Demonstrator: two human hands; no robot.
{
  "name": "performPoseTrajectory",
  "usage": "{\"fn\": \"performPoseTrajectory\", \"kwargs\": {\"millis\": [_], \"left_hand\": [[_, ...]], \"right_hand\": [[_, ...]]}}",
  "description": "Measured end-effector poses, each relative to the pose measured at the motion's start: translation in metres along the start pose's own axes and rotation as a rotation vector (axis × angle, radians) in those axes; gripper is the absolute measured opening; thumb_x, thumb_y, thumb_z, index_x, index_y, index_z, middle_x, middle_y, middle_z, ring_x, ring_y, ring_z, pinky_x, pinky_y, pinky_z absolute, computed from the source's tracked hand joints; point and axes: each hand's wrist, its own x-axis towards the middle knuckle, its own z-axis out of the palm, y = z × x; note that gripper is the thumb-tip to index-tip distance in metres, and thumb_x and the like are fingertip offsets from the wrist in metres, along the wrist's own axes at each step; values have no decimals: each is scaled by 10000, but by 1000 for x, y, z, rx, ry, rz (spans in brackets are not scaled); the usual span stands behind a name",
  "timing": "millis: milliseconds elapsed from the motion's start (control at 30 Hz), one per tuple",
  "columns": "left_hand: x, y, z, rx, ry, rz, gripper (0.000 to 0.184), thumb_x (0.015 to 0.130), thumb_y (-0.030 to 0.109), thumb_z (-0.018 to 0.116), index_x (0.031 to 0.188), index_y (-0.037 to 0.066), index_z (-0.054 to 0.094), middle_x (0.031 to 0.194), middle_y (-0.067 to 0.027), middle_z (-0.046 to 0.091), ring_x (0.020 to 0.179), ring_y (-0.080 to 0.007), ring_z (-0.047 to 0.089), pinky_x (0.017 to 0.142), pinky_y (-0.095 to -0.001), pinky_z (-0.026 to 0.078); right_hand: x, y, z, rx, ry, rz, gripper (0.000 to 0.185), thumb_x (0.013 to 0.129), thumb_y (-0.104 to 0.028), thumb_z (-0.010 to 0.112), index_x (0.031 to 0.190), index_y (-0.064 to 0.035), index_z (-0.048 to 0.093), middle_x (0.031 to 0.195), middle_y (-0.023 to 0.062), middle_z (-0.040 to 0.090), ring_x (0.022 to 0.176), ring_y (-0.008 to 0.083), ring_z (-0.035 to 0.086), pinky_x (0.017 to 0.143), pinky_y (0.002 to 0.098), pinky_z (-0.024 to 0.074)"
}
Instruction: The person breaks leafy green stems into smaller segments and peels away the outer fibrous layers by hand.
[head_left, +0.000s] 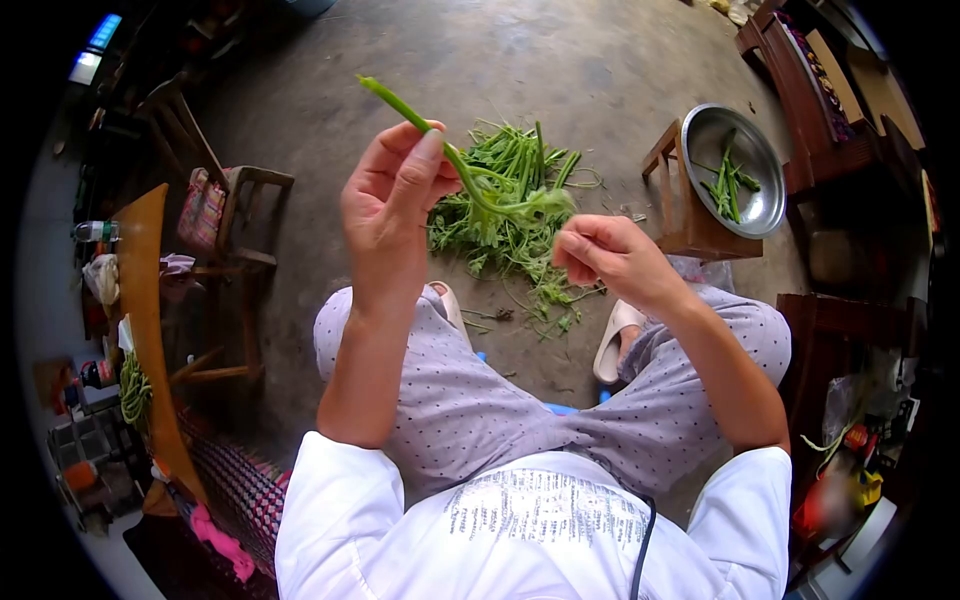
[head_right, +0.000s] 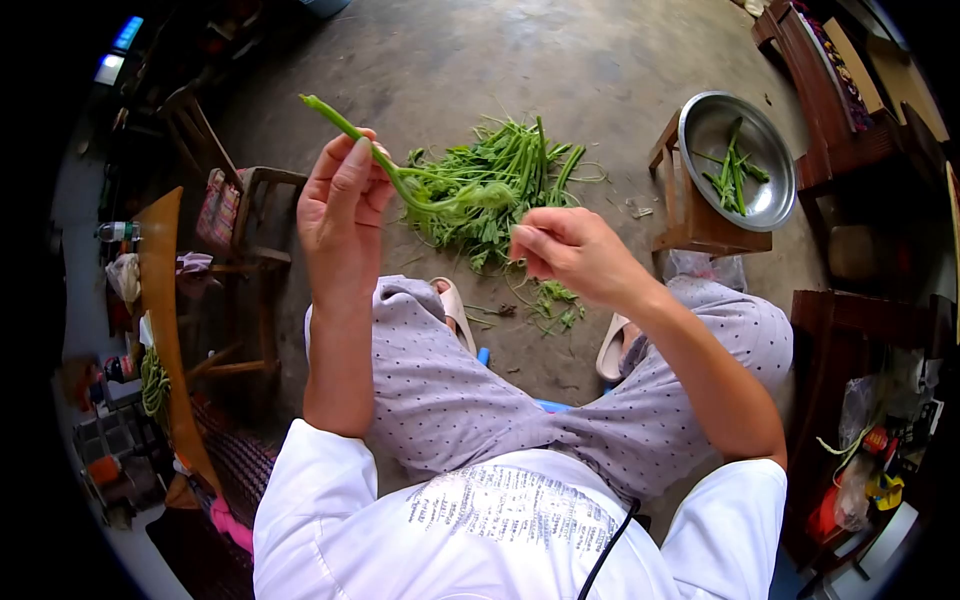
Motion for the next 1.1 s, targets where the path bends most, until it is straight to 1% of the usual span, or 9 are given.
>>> {"fn": "performPoseTrajectory", "kwargs": {"millis": [133, 200, 300, 500, 567, 700, 833, 1033, 1100], "left_hand": [[-1, 5, -10, -8, 26, 33, 195, 916, 107, 561, 1073, -7, 574, 917, -52, 625, 795, -92, 608, 749, -217, 510], [-1, 5, -10, -9, 15, -7, 187, 913, 115, 567, 1059, -1, 578, 922, -59, 626, 796, -93, 609, 737, -212, 512], [-2, 7, -4, 0, 35, -80, 180, 884, 128, 620, 1018, 11, 590, 878, -59, 644, 763, -100, 624, 716, -238, 530], [-5, 2, -1, 50, -2, -130, 141, 875, 131, 633, 970, 38, 587, 861, -65, 660, 767, -107, 634, 707, -232, 522], [-5, -1, -1, 57, -27, -144, 138, 873, 126, 635, 964, 35, 583, 866, -71, 662, 773, -112, 637, 715, -236, 524], [-8, -5, 7, 57, -85, -214, 142, 870, 108, 637, 963, 22, 572, 894, -94, 665, 802, -131, 646, 749, -259, 532], [-11, -9, 16, 67, -132, -220, 152, 872, 95, 633, 975, 9, 561, 912, -108, 664, 827, -145, 649, 767, -276, 536], [-15, -13, 26, 23, -168, -196, 184, 865, 85, 645, 1003, 10, 550, 910, -97, 659, 846, -151, 651, 771, -269, 534], [-16, -16, 24, 379, -110, 37, 180, 836, 96, 686, 957, 28, 572, 846, -79, 644, 751, -115, 630, 690, -228, 513]], "right_hand": [[-7, 33, -19, -432, -32, 68, 160, 927, -158, 527, 992, -37, 609, 648, 33, 552, 617, 97, 528, 572, 263, 438], [-16, 27, -15, -815, -144, 115, 439, 838, -103, 606, 1266, -123, 513, 746, 148, 641, 689, 260, 633, 645, 377, 487], [-20, 30, -12, -1190, -144, 25, 558, 818, -131, 636, 1337, -156, 433, 784, 172, 652, 721, 337, 626, 660, 409, 491], [-16, -16, -9, -1051, 36, -133, 173, 829, -156, 636, 985, -84, 654, 738, 126, 613, 667, 271, 590, 605, 380, 457], [-16, -29, -5, -691, 274, -360, 99, 836, -121, 620, 914, -62, 636, 834, 122, 615, 782, 271, 593, 644, 366, 456], [-17, -52, 1, -506, 428, -529, 128, 854, -108, 602, 964, -51, 636, 923, 89, 605, 879, 211, 574, 727, 308, 433], [-13, -52, 6, -374, 303, -601, 201, 878, -174, 597, 1016, -38, 647, 947, 108, 631, 921, 212, 569, 777, 290, 427], [-12, -51, 12, 14, 198, -294, 213, 853, -174, 649, 974, 1, 650, 854, 34, 654, 770, 102, 571, 730, 260, 441], [-12, -52, 7, -114, 255, -270, 182, 830, -148, 667, 944, -7, 651, 850, 64, 657, 762, 128, 590, 694, 248, 447]]}}
